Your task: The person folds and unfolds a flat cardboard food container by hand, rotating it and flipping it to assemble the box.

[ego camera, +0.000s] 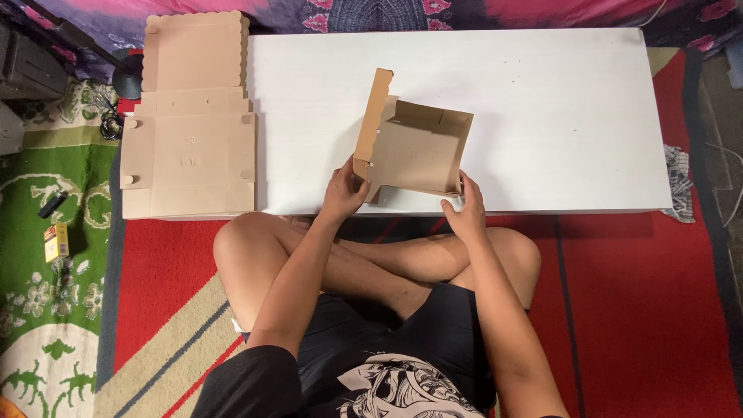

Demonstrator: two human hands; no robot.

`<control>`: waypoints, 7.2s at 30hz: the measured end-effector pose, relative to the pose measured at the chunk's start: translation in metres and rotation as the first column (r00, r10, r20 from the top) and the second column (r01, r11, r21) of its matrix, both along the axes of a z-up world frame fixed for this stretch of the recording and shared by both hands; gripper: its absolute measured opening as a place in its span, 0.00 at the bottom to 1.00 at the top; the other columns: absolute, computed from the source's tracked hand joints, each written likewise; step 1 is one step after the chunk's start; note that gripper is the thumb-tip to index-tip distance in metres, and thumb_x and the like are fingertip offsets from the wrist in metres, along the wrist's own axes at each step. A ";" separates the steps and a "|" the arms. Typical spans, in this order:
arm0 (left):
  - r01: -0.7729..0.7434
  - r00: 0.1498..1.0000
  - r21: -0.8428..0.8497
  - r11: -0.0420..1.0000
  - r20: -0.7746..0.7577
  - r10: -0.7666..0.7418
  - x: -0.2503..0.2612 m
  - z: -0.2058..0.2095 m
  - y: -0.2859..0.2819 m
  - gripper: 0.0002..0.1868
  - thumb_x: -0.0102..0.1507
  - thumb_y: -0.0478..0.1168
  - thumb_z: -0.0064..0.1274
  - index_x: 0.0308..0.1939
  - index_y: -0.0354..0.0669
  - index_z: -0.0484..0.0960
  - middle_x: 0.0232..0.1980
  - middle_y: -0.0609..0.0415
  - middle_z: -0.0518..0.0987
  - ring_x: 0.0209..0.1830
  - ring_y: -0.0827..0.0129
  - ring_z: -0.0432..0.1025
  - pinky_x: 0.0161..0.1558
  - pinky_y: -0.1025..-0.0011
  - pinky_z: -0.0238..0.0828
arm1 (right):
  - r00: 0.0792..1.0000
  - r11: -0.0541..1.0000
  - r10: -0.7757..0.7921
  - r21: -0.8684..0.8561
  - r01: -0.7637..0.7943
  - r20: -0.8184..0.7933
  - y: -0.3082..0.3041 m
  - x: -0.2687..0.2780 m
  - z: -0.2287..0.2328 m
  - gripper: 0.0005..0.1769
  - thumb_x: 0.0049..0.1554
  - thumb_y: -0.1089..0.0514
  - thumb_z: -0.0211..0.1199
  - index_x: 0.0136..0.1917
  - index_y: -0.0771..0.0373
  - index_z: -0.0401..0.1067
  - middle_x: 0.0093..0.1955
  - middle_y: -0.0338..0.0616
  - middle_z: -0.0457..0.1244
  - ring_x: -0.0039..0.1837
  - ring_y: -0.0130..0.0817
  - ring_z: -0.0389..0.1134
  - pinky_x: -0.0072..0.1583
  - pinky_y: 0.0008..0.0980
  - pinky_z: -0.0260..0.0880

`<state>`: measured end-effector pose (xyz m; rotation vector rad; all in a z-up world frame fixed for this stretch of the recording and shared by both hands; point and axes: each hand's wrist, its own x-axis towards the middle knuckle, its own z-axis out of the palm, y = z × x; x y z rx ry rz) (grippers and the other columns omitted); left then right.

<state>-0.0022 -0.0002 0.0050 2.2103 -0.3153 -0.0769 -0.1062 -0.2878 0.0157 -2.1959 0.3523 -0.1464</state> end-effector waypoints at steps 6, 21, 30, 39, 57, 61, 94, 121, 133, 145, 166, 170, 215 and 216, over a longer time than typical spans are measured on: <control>0.047 0.998 0.072 0.996 0.039 -0.050 -0.001 0.009 -0.001 0.43 0.60 0.48 0.58 0.78 0.50 0.60 0.70 0.43 0.73 0.66 0.43 0.70 0.67 0.47 0.67 | 0.999 0.999 -0.014 0.031 0.015 -0.031 -0.001 -0.002 0.000 0.47 0.53 0.57 0.68 0.82 0.51 0.52 0.78 0.45 0.53 0.77 0.47 0.56 0.76 0.50 0.57; 0.015 0.997 0.015 1.000 0.076 -0.017 -0.003 0.002 -0.003 0.40 0.63 0.50 0.54 0.78 0.50 0.61 0.70 0.38 0.72 0.66 0.39 0.69 0.66 0.46 0.68 | 0.998 0.998 -0.035 0.051 0.037 -0.049 0.000 0.000 0.003 0.46 0.53 0.56 0.68 0.81 0.50 0.54 0.78 0.41 0.54 0.79 0.47 0.54 0.76 0.52 0.56; -0.138 0.978 -0.667 0.732 -0.209 -0.006 0.013 -0.033 0.000 0.25 0.72 0.46 0.45 0.71 0.43 0.67 0.54 0.42 0.78 0.42 0.57 0.76 0.52 0.59 0.77 | 0.998 0.997 -0.040 0.058 0.043 -0.049 -0.001 0.000 -0.002 0.45 0.54 0.57 0.68 0.81 0.49 0.55 0.77 0.43 0.55 0.78 0.48 0.55 0.76 0.54 0.57; -0.335 0.885 -0.788 0.517 -0.452 -0.116 0.007 -0.037 -0.002 0.25 0.68 0.45 0.52 0.64 0.30 0.72 0.53 0.36 0.81 0.54 0.46 0.77 0.64 0.47 0.70 | 0.997 0.999 -0.041 0.022 0.042 -0.058 -0.002 0.001 -0.006 0.45 0.53 0.54 0.68 0.81 0.48 0.55 0.76 0.44 0.56 0.78 0.48 0.56 0.75 0.54 0.57; -0.031 0.902 -0.628 0.777 -0.353 -0.250 -0.004 0.001 -0.007 0.42 0.72 0.58 0.50 0.77 0.29 0.56 0.73 0.31 0.67 0.75 0.37 0.59 0.73 0.45 0.56 | 0.997 0.995 0.053 -0.084 -0.058 -0.062 -0.007 0.001 -0.023 0.46 0.54 0.53 0.67 0.82 0.49 0.53 0.76 0.39 0.57 0.77 0.45 0.55 0.73 0.55 0.54; -0.093 0.925 -0.640 0.763 -0.338 -0.171 0.000 -0.004 -0.007 0.43 0.71 0.56 0.53 0.78 0.30 0.53 0.75 0.29 0.64 0.76 0.35 0.57 0.74 0.43 0.55 | 0.997 0.995 0.017 -0.096 -0.024 -0.081 -0.007 0.002 -0.030 0.45 0.54 0.51 0.66 0.82 0.48 0.53 0.74 0.40 0.58 0.76 0.46 0.56 0.73 0.54 0.54; -0.186 0.943 0.422 0.887 0.332 0.040 -0.001 -0.009 0.009 0.06 0.61 0.42 0.63 0.41 0.60 0.86 0.55 0.63 0.66 0.66 0.60 0.56 0.60 0.50 0.58 | 0.901 0.816 0.203 -0.575 0.060 0.382 0.025 -0.007 0.006 0.09 0.52 0.63 0.63 0.45 0.50 0.75 0.70 0.37 0.60 0.81 0.52 0.51 0.61 0.47 0.60; -0.208 0.959 0.437 0.875 0.269 0.094 0.000 -0.016 0.006 0.09 0.60 0.42 0.62 0.44 0.57 0.82 0.64 0.59 0.63 0.75 0.54 0.46 0.63 0.42 0.49 | 0.840 0.738 0.352 -0.675 0.023 0.413 0.029 -0.001 -0.017 0.21 0.54 0.59 0.62 0.58 0.39 0.74 0.64 0.28 0.62 0.76 0.35 0.57 0.60 0.40 0.50; 0.047 0.825 0.503 0.863 0.468 -0.317 -0.026 0.030 -0.031 0.06 0.71 0.46 0.42 0.39 0.60 0.72 0.51 0.63 0.67 0.72 0.63 0.57 0.65 0.54 0.51 | 0.837 0.756 0.341 -0.654 0.027 0.428 0.028 0.005 -0.021 0.17 0.59 0.52 0.63 0.61 0.41 0.74 0.50 0.26 0.67 0.60 0.29 0.64 0.58 0.40 0.53; 0.243 0.825 0.418 0.875 0.386 -0.414 -0.021 0.054 -0.013 0.22 0.64 0.33 0.46 0.62 0.51 0.77 0.54 0.52 0.72 0.60 0.55 0.71 0.50 0.62 0.71 | 0.828 0.739 0.335 -0.671 0.066 0.450 0.031 0.003 -0.009 0.14 0.58 0.54 0.63 0.58 0.45 0.74 0.47 0.29 0.63 0.59 0.30 0.63 0.60 0.41 0.51; 0.119 0.752 0.536 0.836 0.502 -0.428 0.018 0.048 -0.012 0.07 0.66 0.44 0.50 0.34 0.50 0.77 0.49 0.59 0.69 0.68 0.61 0.59 0.61 0.62 0.60 | 0.904 0.710 0.305 -0.704 -0.006 0.300 0.080 0.060 0.009 0.04 0.61 0.60 0.65 0.48 0.50 0.76 0.45 0.35 0.67 0.68 0.39 0.67 0.72 0.75 0.34; 0.115 0.791 0.537 0.836 0.460 -0.404 0.027 0.044 -0.014 0.05 0.65 0.43 0.50 0.36 0.50 0.79 0.48 0.59 0.71 0.69 0.61 0.59 0.62 0.60 0.59 | 0.918 0.704 0.305 -0.710 -0.036 0.255 0.089 0.074 0.008 0.05 0.60 0.61 0.66 0.48 0.51 0.76 0.49 0.36 0.68 0.71 0.40 0.66 0.73 0.78 0.33; 0.174 0.863 0.663 0.729 0.255 -0.437 0.031 0.024 0.003 0.10 0.65 0.37 0.52 0.38 0.57 0.88 0.42 0.56 0.76 0.45 0.61 0.73 0.41 0.64 0.67 | 0.856 0.690 0.463 -0.698 -0.188 0.227 0.118 0.020 0.042 0.22 0.56 0.62 0.56 0.63 0.50 0.74 0.59 0.32 0.65 0.66 0.31 0.65 0.65 0.37 0.55; 0.184 0.850 0.655 0.733 0.268 -0.453 0.030 0.031 0.005 0.10 0.64 0.36 0.52 0.35 0.56 0.88 0.42 0.56 0.77 0.45 0.61 0.73 0.41 0.64 0.66 | 0.836 0.736 0.444 -0.663 -0.136 0.321 0.117 0.019 0.050 0.20 0.55 0.63 0.57 0.60 0.50 0.76 0.56 0.31 0.66 0.64 0.30 0.66 0.63 0.36 0.56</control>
